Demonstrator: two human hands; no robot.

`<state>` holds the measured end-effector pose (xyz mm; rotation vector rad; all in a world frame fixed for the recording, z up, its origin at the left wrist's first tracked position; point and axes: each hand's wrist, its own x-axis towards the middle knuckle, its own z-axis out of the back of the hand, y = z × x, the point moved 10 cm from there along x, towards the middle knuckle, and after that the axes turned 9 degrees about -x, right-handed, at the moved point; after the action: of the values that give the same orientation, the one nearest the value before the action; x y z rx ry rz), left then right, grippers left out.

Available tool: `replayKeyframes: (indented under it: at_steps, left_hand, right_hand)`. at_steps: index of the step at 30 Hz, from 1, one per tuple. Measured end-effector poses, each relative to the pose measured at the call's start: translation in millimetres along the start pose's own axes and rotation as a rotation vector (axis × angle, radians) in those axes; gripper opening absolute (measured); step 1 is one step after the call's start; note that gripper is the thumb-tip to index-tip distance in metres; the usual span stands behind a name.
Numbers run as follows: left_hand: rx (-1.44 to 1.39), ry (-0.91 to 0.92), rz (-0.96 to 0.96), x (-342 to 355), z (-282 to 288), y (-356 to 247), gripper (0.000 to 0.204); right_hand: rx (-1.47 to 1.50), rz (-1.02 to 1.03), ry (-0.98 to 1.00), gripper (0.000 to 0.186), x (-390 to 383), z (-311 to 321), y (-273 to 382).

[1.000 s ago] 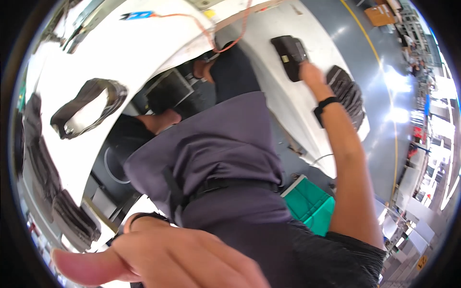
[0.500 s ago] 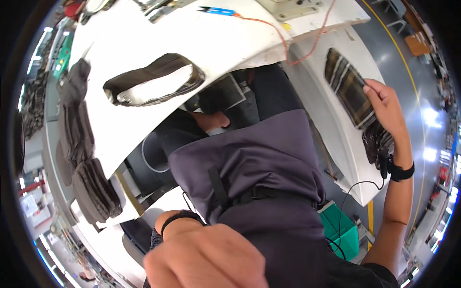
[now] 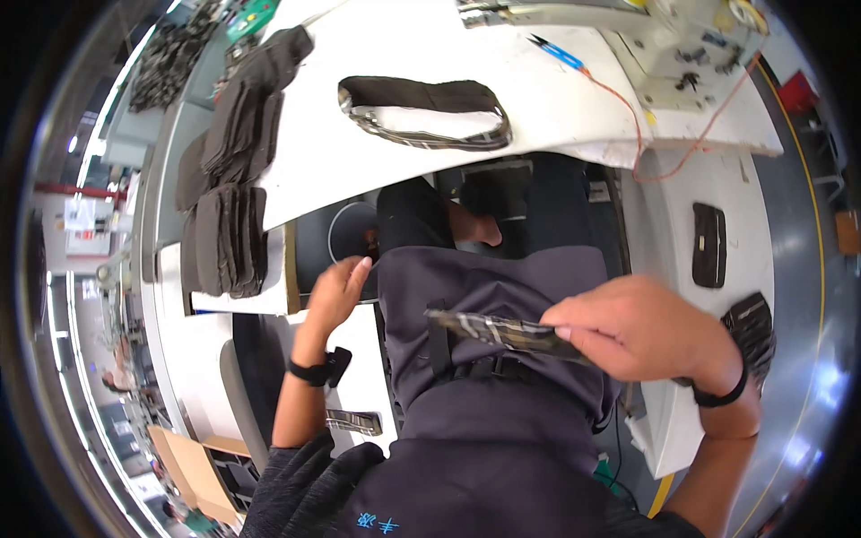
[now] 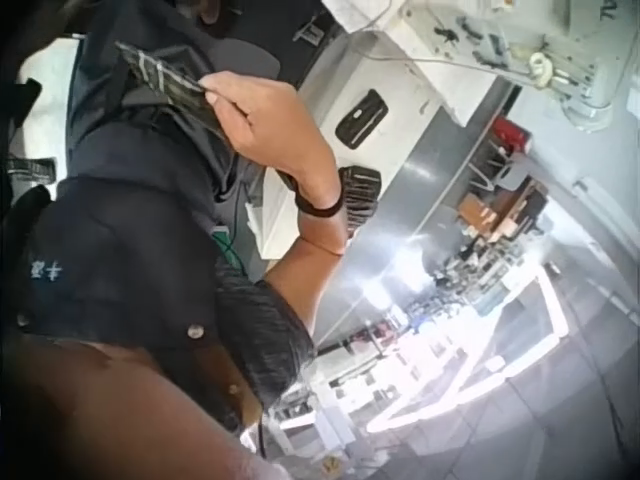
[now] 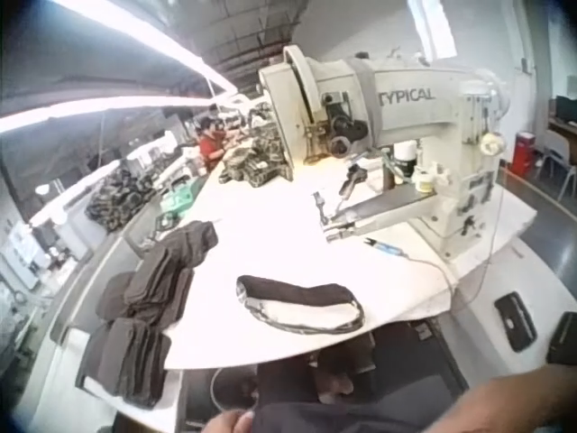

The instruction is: Sewing the edges and assembling components of a plaid leather pouch using an industrial sewing machine.

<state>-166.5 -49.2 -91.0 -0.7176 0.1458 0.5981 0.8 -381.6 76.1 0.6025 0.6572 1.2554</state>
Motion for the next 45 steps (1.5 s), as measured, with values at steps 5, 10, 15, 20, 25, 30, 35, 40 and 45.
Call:
replayKeyframes:
  at_steps: [5, 10, 15, 20, 25, 30, 35, 40, 45]
  left_hand:
    - [-1.233, 0.021, 0.434, -78, -193, 170, 0.095]
    - [-1.850, -0.188, 0.854, -110, -212, 184, 0.094]
    - [-1.086, -0.274, 0.280, -85, -113, 19, 0.076]
    - [-0.266, -0.029, -0.049, -80, -92, -77, 0.084]
    - [-0.404, 0.273, 0.053, -94, -106, -43, 0.077]
    - [0.034, 0.084, -0.199, -77, -106, -68, 0.042]
    - [0.071, -0.101, -0.157, -51, -72, -57, 0.030]
    - [0.032, 0.302, -0.177, -47, -100, -34, 0.040]
    - [-0.017, -0.185, -0.347, -6, 55, -139, 0.036]
  right_hand:
    - [0.038, 0.045, -0.058, 0.021, -5, -16, -6]
    - [0.105, 0.035, -0.114, 0.020, -21, -12, -26]
    - [0.050, -0.052, -0.080, 0.020, -40, -8, -49]
    - [0.129, -0.075, -0.160, 0.020, -52, 0, -75]
    - [0.207, -0.040, -0.239, 0.020, -57, 4, -82]
    - [0.235, -0.115, -0.290, 0.020, -37, 14, -84]
    - [0.168, -0.088, -0.310, 0.021, -7, 18, -76]
    - [0.319, -0.134, -0.102, 0.023, 39, 23, -61]
    - [0.417, -0.083, -0.084, 0.022, 99, 18, -53]
